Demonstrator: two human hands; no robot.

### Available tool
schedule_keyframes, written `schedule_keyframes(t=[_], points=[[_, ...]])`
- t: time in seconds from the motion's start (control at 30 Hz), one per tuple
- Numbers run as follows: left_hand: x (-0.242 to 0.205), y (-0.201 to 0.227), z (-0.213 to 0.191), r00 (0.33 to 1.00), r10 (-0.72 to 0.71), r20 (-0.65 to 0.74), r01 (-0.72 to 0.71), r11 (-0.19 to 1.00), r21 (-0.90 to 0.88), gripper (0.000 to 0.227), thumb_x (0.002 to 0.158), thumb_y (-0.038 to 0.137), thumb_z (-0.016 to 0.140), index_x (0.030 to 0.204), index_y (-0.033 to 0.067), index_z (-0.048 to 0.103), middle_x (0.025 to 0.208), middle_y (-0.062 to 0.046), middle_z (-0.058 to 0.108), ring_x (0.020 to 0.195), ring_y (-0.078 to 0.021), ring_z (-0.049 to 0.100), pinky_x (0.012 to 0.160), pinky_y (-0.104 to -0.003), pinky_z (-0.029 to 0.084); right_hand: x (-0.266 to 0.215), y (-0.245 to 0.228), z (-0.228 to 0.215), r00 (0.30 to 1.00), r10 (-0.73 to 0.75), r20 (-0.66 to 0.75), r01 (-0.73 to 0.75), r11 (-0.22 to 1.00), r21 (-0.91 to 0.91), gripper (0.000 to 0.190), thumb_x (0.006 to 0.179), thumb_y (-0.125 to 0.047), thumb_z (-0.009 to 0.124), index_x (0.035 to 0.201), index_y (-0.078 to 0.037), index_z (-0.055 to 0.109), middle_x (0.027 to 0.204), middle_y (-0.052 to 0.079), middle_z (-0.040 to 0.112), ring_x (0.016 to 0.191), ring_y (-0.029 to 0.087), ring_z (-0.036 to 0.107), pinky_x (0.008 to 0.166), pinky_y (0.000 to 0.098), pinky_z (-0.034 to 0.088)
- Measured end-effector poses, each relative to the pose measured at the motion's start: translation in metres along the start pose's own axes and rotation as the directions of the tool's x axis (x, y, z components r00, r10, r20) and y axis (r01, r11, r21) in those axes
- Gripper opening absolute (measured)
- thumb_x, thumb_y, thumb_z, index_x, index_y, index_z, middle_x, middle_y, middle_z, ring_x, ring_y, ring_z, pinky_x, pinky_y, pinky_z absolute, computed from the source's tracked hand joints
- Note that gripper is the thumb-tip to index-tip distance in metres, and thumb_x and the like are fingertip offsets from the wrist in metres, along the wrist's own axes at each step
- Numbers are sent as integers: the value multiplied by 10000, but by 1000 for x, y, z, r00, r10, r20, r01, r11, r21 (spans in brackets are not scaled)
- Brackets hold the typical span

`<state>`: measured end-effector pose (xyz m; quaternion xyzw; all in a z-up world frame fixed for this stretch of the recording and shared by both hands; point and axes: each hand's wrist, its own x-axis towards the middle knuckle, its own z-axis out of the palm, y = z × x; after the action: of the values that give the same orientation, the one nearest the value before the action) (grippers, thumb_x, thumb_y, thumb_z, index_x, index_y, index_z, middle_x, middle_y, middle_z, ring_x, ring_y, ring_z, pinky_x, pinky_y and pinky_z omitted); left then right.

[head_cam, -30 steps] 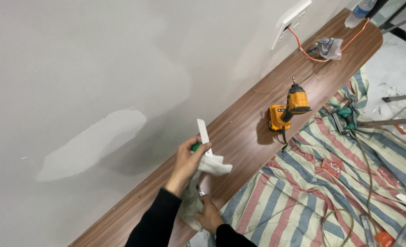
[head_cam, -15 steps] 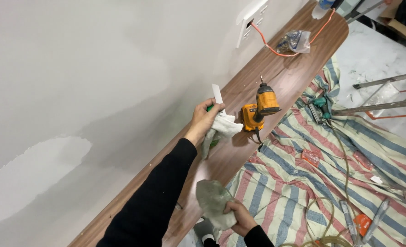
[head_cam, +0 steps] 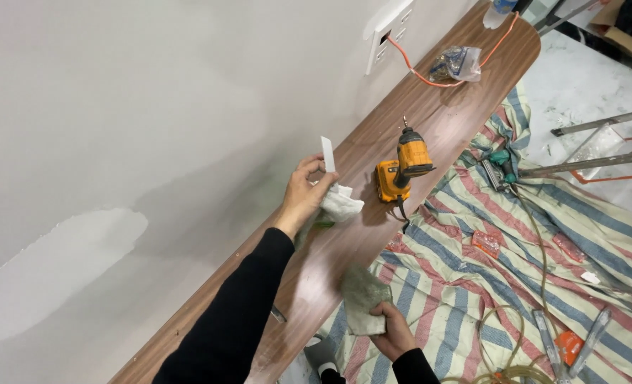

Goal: A person cleans a long wooden shelf mounted on a wall. They apply liquid from a green bottle, use a small metal scraper to remove stuck-on debris, and thoroughly wipe the surface with a white cloth.

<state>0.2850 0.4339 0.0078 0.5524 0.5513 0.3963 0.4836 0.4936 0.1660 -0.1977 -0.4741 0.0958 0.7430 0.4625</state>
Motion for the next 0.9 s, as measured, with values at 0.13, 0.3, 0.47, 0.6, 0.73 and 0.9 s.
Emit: schedule_keyframes(t=[0.13, 0.3, 0.47, 0.6, 0.73, 0.9], points=[[-47, -35, -23, 947, 183, -266, -183, 983, 23, 182, 1031, 332, 814, 983, 157, 829, 1415, -41, 725, 1336, -180, 726, 1113, -333, 524, 1, 0, 15, 1000, -24, -9, 24, 1000, -10, 551, 860, 36, 563, 1393, -99, 535, 1296, 195, 636, 1093, 421, 655, 851, 643, 629], [-124, -105, -25, 853, -412, -319, 315, 895, -315, 197, 1020, 219, 829, 1119, 66, 904, 1176, -82, 845, 1009, -215, 813, 879, -338, 629, 1, -2, 19, 999, -29, -45, 27, 999, -42, 651, 855, 39, 554, 1480, -129, 480, 1364, 180, 596, 1187, 392, 624, 948, 597, 609], [-109, -218, 15, 769, -590, -246, 398, 743, -538, 134, 1005, 70, 804, 876, 62, 768, 834, -110, 791, 737, -233, 781, 691, -348, 621, -1, -5, 3, 997, -36, -64, 32, 997, -66, 619, 859, 23, 552, 1455, -136, 504, 1315, 152, 626, 1134, 347, 638, 885, 453, 567], [-82, -222, 23, 766, -590, -257, 464, 783, -414, 107, 1007, 205, 840, 938, 124, 828, 983, -56, 872, 943, -186, 785, 888, -320, 582, -8, -8, -11, 989, -80, -123, 75, 996, -44, 577, 867, 30, 549, 1424, -120, 529, 1321, 156, 634, 1156, 356, 638, 931, 517, 582], [-102, -223, 9, 782, -550, -292, 576, 817, 5, 850, 998, 501, 857, 1684, 68, 601, 1748, -181, 471, 1532, -395, 641, 1332, -432, 500, 3, -3, -39, 978, -120, -168, 126, 992, 26, 497, 891, 54, 569, 1358, -91, 655, 1299, 117, 734, 1113, 319, 703, 893, 429, 594], [-221, -237, -15, 878, -273, -393, 402, 866, 296, 492, 1065, 354, 817, 1489, 127, 715, 1563, -103, 645, 1457, -311, 670, 1256, -492, 540, 24, 18, -49, 999, -40, 10, 40, 996, 74, 393, 874, -3, 610, 1243, -127, 556, 1216, 87, 651, 885, 256, 637, 536, 298, 396]])
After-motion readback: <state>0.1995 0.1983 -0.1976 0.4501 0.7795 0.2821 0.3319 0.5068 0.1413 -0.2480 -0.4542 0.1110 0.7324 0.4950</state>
